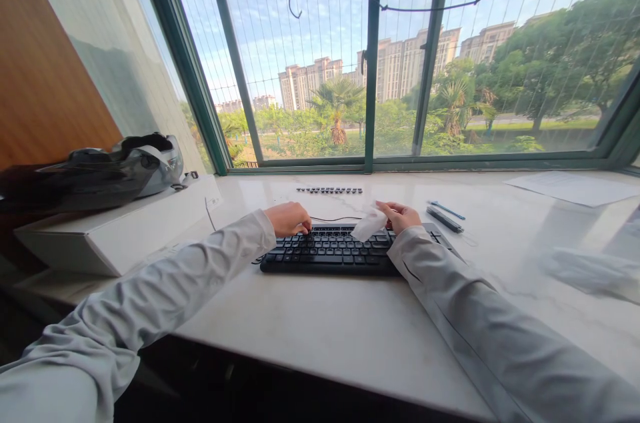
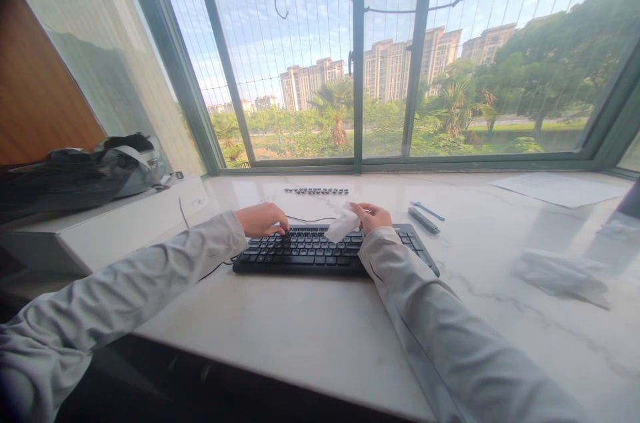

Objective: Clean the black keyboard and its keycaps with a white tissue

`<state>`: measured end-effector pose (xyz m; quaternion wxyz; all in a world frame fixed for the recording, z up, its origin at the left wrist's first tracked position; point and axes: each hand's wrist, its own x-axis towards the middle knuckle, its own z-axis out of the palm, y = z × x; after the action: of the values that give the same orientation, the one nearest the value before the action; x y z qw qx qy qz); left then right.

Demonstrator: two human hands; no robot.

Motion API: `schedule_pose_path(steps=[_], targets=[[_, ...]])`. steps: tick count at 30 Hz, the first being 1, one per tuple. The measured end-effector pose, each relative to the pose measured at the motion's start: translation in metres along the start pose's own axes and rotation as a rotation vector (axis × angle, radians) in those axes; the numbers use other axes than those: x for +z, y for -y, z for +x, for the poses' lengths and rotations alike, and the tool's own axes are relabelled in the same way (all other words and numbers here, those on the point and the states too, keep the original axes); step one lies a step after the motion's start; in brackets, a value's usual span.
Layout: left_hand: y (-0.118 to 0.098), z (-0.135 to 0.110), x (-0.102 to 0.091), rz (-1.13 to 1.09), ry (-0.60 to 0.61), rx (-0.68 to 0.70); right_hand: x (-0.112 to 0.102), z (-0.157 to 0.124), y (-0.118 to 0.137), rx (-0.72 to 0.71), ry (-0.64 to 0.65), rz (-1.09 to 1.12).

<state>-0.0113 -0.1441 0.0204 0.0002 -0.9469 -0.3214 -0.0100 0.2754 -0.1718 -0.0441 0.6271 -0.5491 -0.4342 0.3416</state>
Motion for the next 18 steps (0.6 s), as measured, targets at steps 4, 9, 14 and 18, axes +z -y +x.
schedule_pose_path(steps=[4, 9, 14, 18], targets=[[-0.002, 0.006, 0.0, 0.019, 0.014, -0.03, -0.003, 0.003, 0.0, 0.039, 0.049, -0.017], [-0.006, 0.016, -0.001, 0.095, 0.051, -0.054, -0.002, 0.003, 0.0, 0.03, 0.048, -0.024], [0.006, 0.035, -0.008, -0.038, 0.195, -0.149, -0.002, 0.004, -0.001, 0.041, 0.039, -0.011], [0.019, 0.057, -0.014, -0.082, 0.373, -0.242, -0.003, 0.005, -0.002, 0.038, 0.058, -0.009]])
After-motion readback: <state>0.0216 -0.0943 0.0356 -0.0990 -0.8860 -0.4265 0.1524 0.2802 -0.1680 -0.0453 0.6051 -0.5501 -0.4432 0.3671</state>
